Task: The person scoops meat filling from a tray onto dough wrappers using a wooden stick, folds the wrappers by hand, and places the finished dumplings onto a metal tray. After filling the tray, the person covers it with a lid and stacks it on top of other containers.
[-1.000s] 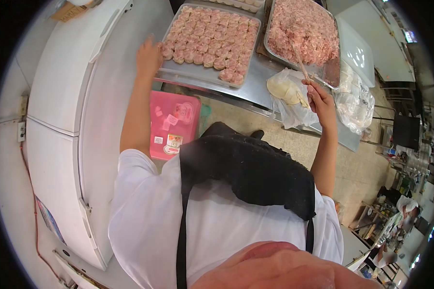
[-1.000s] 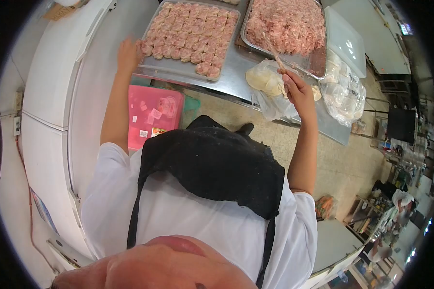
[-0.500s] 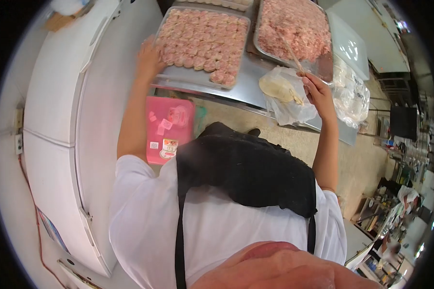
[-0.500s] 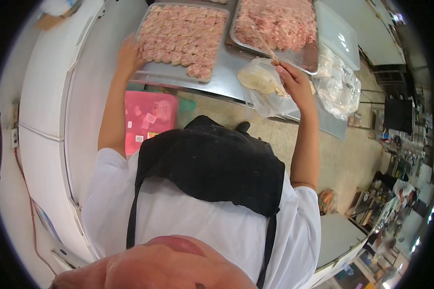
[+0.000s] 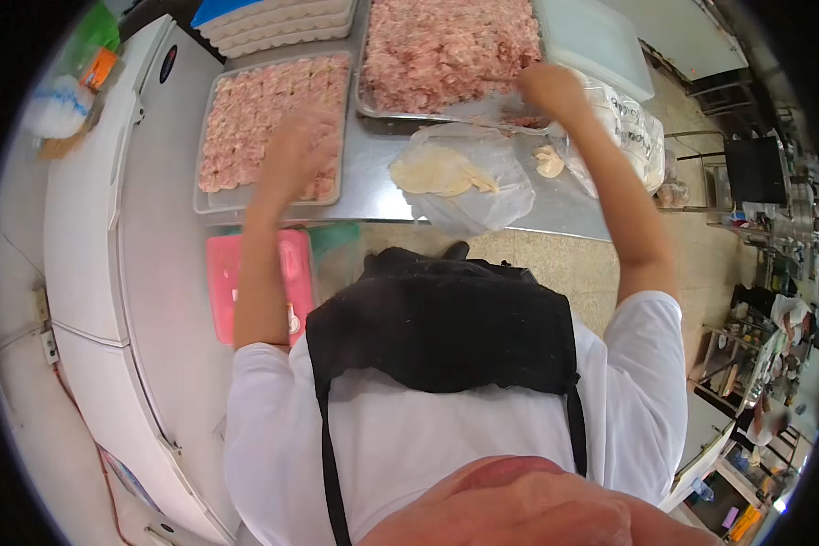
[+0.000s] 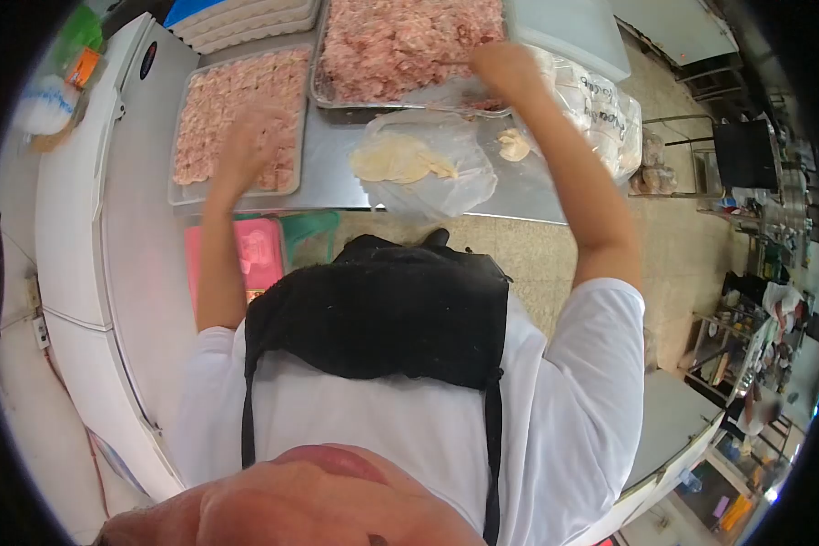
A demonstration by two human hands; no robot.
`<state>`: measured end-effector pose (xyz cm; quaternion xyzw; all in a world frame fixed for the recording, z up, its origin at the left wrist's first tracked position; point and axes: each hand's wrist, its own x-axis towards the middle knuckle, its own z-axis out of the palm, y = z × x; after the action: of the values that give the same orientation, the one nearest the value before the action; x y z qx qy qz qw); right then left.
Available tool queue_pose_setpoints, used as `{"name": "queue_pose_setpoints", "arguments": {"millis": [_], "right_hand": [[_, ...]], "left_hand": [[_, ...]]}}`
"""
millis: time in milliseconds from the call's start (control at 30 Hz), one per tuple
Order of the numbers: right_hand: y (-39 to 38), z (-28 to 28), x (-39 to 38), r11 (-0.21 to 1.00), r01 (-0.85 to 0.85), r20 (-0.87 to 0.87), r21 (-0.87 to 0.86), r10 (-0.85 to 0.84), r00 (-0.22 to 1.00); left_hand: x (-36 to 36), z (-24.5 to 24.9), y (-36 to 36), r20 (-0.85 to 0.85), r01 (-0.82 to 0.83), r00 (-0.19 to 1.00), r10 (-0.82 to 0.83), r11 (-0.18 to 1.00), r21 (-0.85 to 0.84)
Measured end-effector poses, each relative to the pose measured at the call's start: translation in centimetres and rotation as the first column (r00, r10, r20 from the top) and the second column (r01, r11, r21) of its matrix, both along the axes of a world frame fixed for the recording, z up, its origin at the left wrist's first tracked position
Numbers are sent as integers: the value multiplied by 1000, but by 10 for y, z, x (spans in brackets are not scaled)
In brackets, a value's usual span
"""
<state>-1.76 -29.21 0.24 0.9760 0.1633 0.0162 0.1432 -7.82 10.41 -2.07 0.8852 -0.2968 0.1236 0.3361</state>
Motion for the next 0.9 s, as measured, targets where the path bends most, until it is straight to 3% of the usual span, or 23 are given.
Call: {"name": "queue_pose_setpoints", "arguments": {"millis": [33,67,100,167,200,267,367,400,500,533,633,700,767,833,900], "right_hand": [[-9,-38,2,955,-289,197,75,270,943],[0,-47,-6,975,-217,106,48,211,972],[1,-43,-15,963,-251,74,94,245,967],[-8,-32,-36,932,-309,-1,189,314,949],[-17,-28,-37,935,-323,-29,145,330,944],[-36,-17,-34,933,-356,-85,58,360,929],[-61,17,0,939,-290,29,184,290,957],[-65,12,9,966,-225,8,127,226,974],[-59,-34,-9,916,-353,25,189,355,934],[-57,-42,-20,832,-511,80,217,507,858],[-62,-9,-25,882,-421,-79,213,445,892],[-66,3,-5,915,-339,8,218,346,938],[-68,-4,25,922,-328,95,207,315,944],[-65,-58,21,852,-441,126,284,422,898],[-47,-67,-11,783,-540,104,309,536,838]], "left_hand": [[-9,-1,-36,-84,48,995,-55,995,-84],[-16,-10,-65,-192,74,977,-96,990,-117],[-20,-24,-89,-294,92,946,-134,984,-154],[-24,-53,-123,-385,142,914,-125,990,16],[-25,-57,-137,-427,172,897,-114,980,98],[-36,-63,-156,-412,164,903,-123,984,67],[-42,-70,-170,-339,71,940,-30,991,110],[-43,-72,-172,-302,26,953,16,991,135],[-47,-64,-169,-237,-148,951,198,966,213],[-46,-70,-163,-266,-138,945,189,970,200],[-38,-90,-151,-359,-107,919,164,979,175],[-34,-92,-149,-430,-89,888,161,979,182],[-34,-80,-154,-419,-134,897,140,990,43],[-34,-78,-157,-385,-131,917,99,990,-59],[-27,-82,-154,-315,-88,948,45,988,-124]]}}
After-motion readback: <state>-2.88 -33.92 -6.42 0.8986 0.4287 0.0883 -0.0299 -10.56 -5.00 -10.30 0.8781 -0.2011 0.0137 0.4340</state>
